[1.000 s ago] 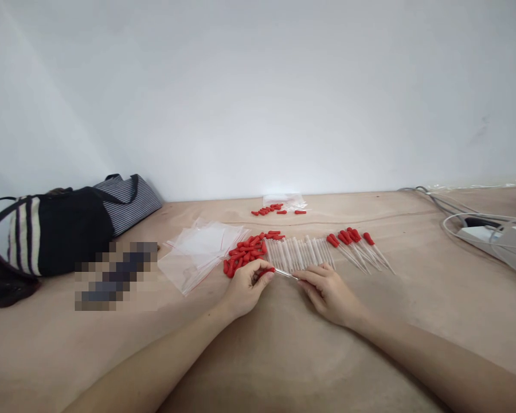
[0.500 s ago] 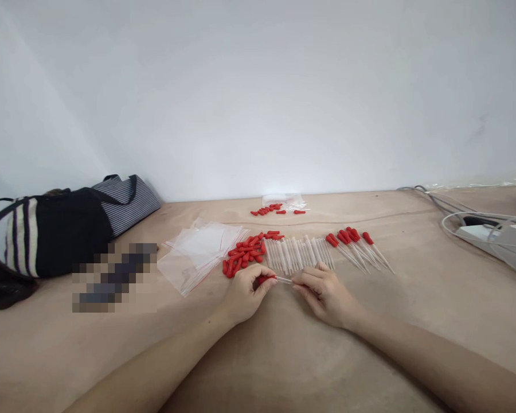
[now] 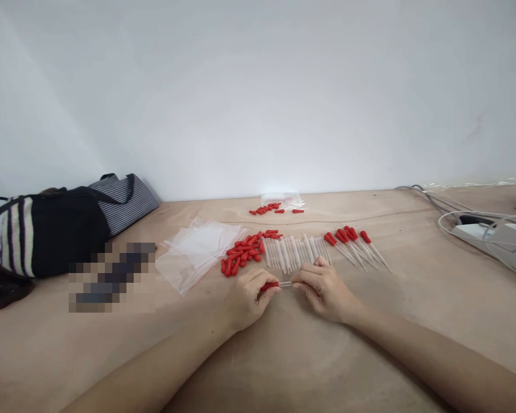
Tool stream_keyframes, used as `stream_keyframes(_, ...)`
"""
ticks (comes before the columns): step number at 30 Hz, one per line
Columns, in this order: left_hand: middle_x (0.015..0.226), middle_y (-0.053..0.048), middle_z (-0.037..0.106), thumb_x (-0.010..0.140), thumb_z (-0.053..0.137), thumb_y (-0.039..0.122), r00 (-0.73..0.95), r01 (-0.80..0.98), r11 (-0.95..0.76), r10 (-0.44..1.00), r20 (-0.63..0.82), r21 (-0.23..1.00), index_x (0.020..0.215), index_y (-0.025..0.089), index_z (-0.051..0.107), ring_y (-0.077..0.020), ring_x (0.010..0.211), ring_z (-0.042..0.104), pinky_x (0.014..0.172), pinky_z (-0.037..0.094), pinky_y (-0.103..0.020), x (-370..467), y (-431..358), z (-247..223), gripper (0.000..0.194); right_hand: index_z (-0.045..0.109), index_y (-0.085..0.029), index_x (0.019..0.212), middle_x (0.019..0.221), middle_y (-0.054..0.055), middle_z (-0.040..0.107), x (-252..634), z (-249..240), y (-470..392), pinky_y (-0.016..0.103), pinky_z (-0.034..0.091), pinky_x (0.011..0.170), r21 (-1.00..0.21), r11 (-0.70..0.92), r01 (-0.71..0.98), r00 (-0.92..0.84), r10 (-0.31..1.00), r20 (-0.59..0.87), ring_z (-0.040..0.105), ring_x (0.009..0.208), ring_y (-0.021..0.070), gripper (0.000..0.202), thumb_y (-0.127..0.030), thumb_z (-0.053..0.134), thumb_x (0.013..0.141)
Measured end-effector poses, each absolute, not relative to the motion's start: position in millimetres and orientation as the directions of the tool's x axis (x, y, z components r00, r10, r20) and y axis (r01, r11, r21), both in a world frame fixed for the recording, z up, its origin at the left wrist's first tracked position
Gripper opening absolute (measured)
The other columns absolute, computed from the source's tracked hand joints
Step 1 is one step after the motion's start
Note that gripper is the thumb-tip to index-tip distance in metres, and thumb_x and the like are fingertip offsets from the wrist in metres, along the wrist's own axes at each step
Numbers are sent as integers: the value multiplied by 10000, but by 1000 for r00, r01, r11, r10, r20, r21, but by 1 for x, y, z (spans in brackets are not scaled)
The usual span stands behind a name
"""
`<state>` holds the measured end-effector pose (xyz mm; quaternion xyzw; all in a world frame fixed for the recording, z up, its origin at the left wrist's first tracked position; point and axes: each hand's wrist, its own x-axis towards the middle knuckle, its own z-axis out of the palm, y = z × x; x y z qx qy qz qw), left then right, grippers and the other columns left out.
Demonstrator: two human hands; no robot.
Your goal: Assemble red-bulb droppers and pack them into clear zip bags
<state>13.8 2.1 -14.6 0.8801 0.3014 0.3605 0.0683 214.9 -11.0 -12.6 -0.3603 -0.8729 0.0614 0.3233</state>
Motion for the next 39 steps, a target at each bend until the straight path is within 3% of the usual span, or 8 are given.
stream_keyframes(9, 677, -28, 598, 819, 499, 191, 567, 440, -849, 516, 642, 293, 743, 153, 543, -139, 649, 542, 617, 423, -250, 15, 1, -16, 96, 558, -179, 749, 712, 0, 610, 209, -9, -14, 272, 283, 646, -503, 652, 567, -493, 758, 427, 522, 637, 112, 176, -185, 410, 845)
stream_keyframes(15, 750, -30, 618, 821, 510, 218, 613, 424, -828, 561, 557, 367, 844, 162, 556, -142, 702, 575, 658, 449, -250, 13, 4, -13, 76, 561, -189, 753, 720, -5, 616, 212, -8, -13, 286, 303, 688, -522, 628, 577, -506, 777, 375, 532, 647, 116, 184, -198, 403, 848)
stream_keyframes(19, 874, -39, 615, 736, 629, 294, 572, 464, -767, 642, 511, 444, 1057, 179, 490, -159, 796, 583, 719, 465, -265, 5, 10, -11, 368, 566, -195, 765, 719, -8, 617, 218, -7, -10, 286, 308, 690, -529, 601, 599, -497, 797, 342, 531, 635, 114, 203, -230, 388, 856)
stream_keyframes(23, 876, -39, 601, 748, 601, 230, 475, 568, -723, 678, 562, 392, 1020, 189, 517, -179, 843, 558, 769, 446, -316, -6, 21, -9, 288, 581, -201, 720, 684, -12, 626, 241, -6, 0, 307, 301, 706, -431, 491, 757, -331, 857, 396, 526, 598, 121, 232, -281, 400, 841)
stream_keyframes(29, 838, -42, 590, 742, 577, 187, 429, 672, -679, 682, 592, 295, 861, 187, 594, -197, 823, 535, 747, 433, -350, -14, 32, -9, 120, 596, -190, 637, 668, 25, 628, 282, -13, 20, 330, 280, 709, -288, -14, 958, 161, 856, 492, 552, 684, 180, 311, -360, 391, 798)
stream_keyframes(32, 804, -42, 580, 729, 586, 187, 427, 700, -659, 694, 580, 274, 820, 181, 608, -197, 792, 531, 729, 433, -350, -14, 32, -10, 94, 587, -181, 608, 661, 39, 627, 286, -16, 27, 330, 261, 682, -203, -145, 968, 220, 878, 425, 545, 653, 183, 356, -362, 355, 808)
stream_keyframes(39, 783, -28, 577, 726, 591, 194, 428, 726, -642, 704, 567, 248, 779, 190, 617, -188, 767, 524, 717, 415, -337, -14, 33, -11, 60, 594, -162, 615, 710, 81, 631, 284, -11, 36, 357, 234, 707, -34, -277, 960, 275, 917, 288, 547, 690, 199, 378, -282, 308, 830)
